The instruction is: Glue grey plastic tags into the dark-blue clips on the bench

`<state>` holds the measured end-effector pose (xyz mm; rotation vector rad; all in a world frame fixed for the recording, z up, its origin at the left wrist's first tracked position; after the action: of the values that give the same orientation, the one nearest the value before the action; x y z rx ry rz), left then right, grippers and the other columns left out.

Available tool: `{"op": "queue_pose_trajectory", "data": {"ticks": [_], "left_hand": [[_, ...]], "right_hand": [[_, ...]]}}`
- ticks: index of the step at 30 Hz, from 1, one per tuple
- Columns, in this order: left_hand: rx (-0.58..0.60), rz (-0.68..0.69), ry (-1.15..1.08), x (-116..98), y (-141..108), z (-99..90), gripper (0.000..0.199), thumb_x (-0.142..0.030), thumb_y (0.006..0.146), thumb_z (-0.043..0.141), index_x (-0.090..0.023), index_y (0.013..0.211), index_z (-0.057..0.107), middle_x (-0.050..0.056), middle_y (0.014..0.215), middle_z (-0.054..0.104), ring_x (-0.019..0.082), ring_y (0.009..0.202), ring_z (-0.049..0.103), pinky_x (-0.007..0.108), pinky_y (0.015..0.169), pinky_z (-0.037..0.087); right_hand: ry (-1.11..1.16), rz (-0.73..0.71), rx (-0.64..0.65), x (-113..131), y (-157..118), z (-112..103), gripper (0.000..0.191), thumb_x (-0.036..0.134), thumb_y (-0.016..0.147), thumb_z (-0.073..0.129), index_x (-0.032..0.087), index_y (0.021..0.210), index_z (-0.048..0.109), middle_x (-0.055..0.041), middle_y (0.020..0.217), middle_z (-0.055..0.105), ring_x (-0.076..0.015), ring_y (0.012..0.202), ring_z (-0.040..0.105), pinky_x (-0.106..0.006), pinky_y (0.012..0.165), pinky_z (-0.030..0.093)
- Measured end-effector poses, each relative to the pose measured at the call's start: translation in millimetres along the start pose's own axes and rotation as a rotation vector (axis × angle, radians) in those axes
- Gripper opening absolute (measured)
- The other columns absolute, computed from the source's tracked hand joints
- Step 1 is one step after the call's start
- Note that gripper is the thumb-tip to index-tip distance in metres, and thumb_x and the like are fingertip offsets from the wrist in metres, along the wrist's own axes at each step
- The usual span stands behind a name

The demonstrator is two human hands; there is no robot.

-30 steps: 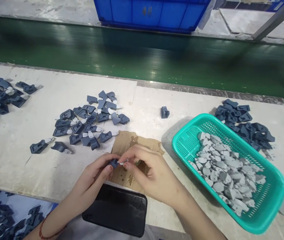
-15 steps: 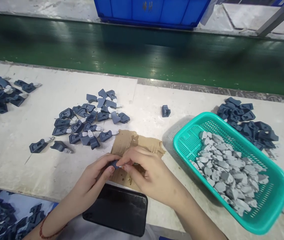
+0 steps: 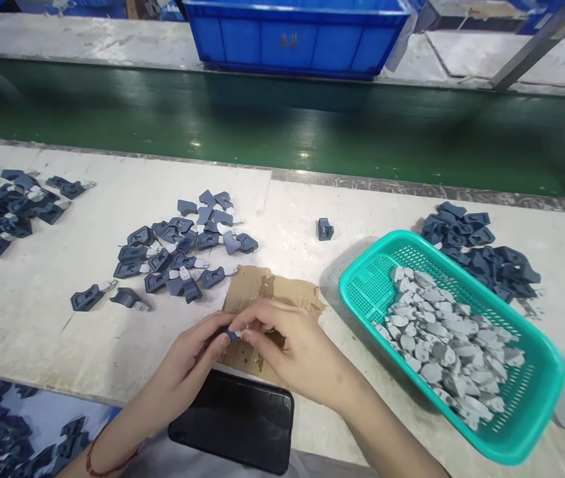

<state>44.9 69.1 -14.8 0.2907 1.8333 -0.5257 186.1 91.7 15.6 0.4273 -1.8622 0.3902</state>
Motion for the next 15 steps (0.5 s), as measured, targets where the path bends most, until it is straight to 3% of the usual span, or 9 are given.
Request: {"op": "queue_pose_trajectory", "data": {"ticks": [3, 5, 7, 11, 15], "left_hand": [[-0.013, -0.064, -0.030, 8.0, -1.3, 0.1, 0.029, -0.040, 0.109, 0.043, -0.028, 0.129, 0.060, 0.004, 0.121, 0.068, 0.020, 0.103, 0.064, 0.027, 0.083, 0.049], [-0.014, -0.086, -0.046, 12.7, -2.2, 1.4, 0.028, -0.041, 0.109, 0.045, -0.028, 0.129, 0.057, 0.004, 0.119, 0.067, 0.020, 0.100, 0.064, 0.027, 0.078, 0.048], [-0.025, -0.062, -0.051, 12.7, -2.8, 1.6, 0.026, -0.040, 0.108, 0.045, -0.028, 0.131, 0.052, 0.004, 0.116, 0.067, 0.019, 0.097, 0.064, 0.028, 0.078, 0.047], [-0.036, -0.004, 0.008, 6.6, -2.7, 1.0, 0.020, -0.036, 0.109, 0.042, -0.025, 0.123, 0.052, 0.002, 0.095, 0.063, 0.016, 0.076, 0.057, 0.029, 0.069, 0.043], [-0.030, 0.025, 0.060, -1.4, -2.9, 1.0, 0.019, -0.033, 0.108, 0.042, -0.024, 0.119, 0.055, 0.001, 0.090, 0.061, 0.016, 0.073, 0.053, 0.028, 0.067, 0.042]], "right_hand": [[0.058, 0.083, -0.048, -8.1, -1.3, -3.6, 0.016, 0.027, 0.100, 0.063, 0.025, 0.113, 0.070, -0.0024, 0.100, 0.076, -0.0167, 0.090, 0.070, -0.026, 0.075, 0.053], [0.064, 0.128, -0.063, -12.7, -2.5, -4.9, 0.013, 0.033, 0.100, 0.064, 0.024, 0.103, 0.071, -0.0011, 0.090, 0.074, -0.0160, 0.082, 0.069, -0.025, 0.069, 0.051], [0.036, 0.142, -0.047, -14.7, -3.4, -3.5, 0.018, 0.036, 0.101, 0.061, 0.023, 0.094, 0.071, -0.0006, 0.087, 0.073, -0.0160, 0.082, 0.069, -0.025, 0.068, 0.049], [-0.045, 0.133, 0.003, -15.8, -4.6, 2.4, 0.025, 0.040, 0.106, 0.053, 0.024, 0.095, 0.069, -0.0002, 0.091, 0.073, -0.0166, 0.087, 0.068, -0.026, 0.072, 0.048], [-0.074, 0.118, 0.009, -15.6, -4.9, 4.8, 0.027, 0.042, 0.106, 0.052, 0.024, 0.092, 0.067, 0.0003, 0.087, 0.072, -0.0166, 0.081, 0.067, -0.027, 0.071, 0.047]]}}
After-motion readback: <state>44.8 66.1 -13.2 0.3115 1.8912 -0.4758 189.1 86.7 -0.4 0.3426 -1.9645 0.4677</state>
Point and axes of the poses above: each hand's wrist, its own y-axis towards the middle knuckle, its own z-axis out of the palm, x = y × z, the point moved 8 cm from there along y, towards the middle knuckle
